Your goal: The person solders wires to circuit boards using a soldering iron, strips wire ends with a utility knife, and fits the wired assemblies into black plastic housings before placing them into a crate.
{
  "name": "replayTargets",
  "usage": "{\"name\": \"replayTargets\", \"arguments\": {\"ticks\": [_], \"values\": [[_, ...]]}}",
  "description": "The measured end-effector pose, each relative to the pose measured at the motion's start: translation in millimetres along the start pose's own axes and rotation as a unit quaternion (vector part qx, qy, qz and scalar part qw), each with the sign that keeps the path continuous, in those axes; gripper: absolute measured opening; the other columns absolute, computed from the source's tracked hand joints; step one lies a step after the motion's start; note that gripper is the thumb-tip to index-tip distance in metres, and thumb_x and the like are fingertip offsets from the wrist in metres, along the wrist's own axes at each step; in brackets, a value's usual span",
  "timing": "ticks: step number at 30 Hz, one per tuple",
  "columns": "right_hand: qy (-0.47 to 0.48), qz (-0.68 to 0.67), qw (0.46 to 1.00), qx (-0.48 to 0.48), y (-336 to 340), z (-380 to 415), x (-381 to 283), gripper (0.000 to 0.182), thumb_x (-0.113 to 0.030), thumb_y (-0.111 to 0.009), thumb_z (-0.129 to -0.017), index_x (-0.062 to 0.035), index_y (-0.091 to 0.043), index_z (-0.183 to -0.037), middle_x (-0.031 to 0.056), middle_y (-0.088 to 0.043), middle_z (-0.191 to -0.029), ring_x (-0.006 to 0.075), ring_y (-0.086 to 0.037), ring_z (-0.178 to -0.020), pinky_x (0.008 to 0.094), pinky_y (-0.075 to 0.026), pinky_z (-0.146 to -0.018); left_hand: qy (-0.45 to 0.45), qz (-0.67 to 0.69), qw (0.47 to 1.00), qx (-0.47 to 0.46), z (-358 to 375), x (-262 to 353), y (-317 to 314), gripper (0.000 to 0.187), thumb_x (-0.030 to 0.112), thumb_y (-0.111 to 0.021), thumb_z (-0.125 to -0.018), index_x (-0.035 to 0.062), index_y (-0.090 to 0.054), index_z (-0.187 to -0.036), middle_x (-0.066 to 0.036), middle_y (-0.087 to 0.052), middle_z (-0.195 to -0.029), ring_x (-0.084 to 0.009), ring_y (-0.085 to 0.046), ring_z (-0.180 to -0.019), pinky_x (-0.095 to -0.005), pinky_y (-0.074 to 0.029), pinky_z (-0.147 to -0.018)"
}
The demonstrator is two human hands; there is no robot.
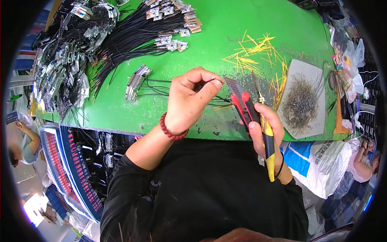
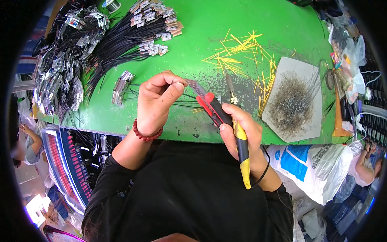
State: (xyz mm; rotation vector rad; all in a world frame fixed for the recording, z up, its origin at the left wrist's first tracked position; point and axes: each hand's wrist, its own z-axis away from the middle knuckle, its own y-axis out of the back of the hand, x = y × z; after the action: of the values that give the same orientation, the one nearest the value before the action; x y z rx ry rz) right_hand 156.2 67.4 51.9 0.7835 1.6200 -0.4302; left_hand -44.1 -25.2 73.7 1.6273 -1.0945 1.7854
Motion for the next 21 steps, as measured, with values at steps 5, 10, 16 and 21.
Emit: {"name": "replayTargets", "arguments": {"ticks": [5, 10, 16, 21], "values": [[0.003, 0.007, 1.000, 0.000, -1.5, 0.5, 1.0, 0.033, -0.003, -0.063, -0.083, 0.0081, -0.055, -0.113, 0.0182, -0.064, -0.102, 0.0175, -0.063, -0.081, 0.0259, -0.049, -0.072, -0.004, 0.002, 1.000, 0.005, 0.2, -1.0, -0.3, 0.007, 0.005, -0.063, -0.086, -0.0010, -0.065, -0.088, 0.002, -0.062, -0.079, -0.0030, -0.052, -0.071, -0.0193, -0.043, -0.064], [-0.004, 0.012, 1.000, -0.003, -0.5, 0.9, -0.4, 0.033, -0.002, -0.063, -0.083, 0.0079, -0.055, -0.113, 0.0180, -0.064, -0.102, 0.0175, -0.063, -0.082, 0.0259, -0.049, -0.072, 0.000, -0.006, 1.000, -0.002, 0.1, -1.4, -0.7, 0.008, 0.007, -0.062, -0.087, -0.0013, -0.065, -0.087, 0.002, -0.061, -0.077, -0.0027, -0.051, -0.071, -0.0192, -0.043, -0.064], [-0.002, 0.019, 1.000, -0.009, -0.9, 0.8, -0.5, 0.033, -0.002, -0.063, -0.083, 0.0075, -0.055, -0.114, 0.0169, -0.064, -0.102, 0.0166, -0.063, -0.082, 0.0259, -0.049, -0.073, 0.007, 0.008, 1.000, 0.001, 0.3, -2.0, -0.5, 0.010, 0.008, -0.062, -0.088, -0.0014, -0.065, -0.087, 0.003, -0.061, -0.077, -0.0024, -0.051, -0.070, -0.0191, -0.043, -0.064], [0.028, 0.055, 0.995, -0.073, 3.9, -1.1, 4.5, 0.039, -0.007, -0.055, -0.089, 0.0044, -0.042, -0.124, 0.0187, -0.061, -0.104, 0.0192, -0.065, -0.082, 0.0291, -0.052, -0.072, 0.014, 0.008, 1.000, -0.001, -0.1, -4.0, 0.3, 0.011, 0.009, -0.063, -0.088, -0.0016, -0.065, -0.086, 0.002, -0.062, -0.078, -0.0025, -0.051, -0.071, -0.0191, -0.043, -0.064]]}}
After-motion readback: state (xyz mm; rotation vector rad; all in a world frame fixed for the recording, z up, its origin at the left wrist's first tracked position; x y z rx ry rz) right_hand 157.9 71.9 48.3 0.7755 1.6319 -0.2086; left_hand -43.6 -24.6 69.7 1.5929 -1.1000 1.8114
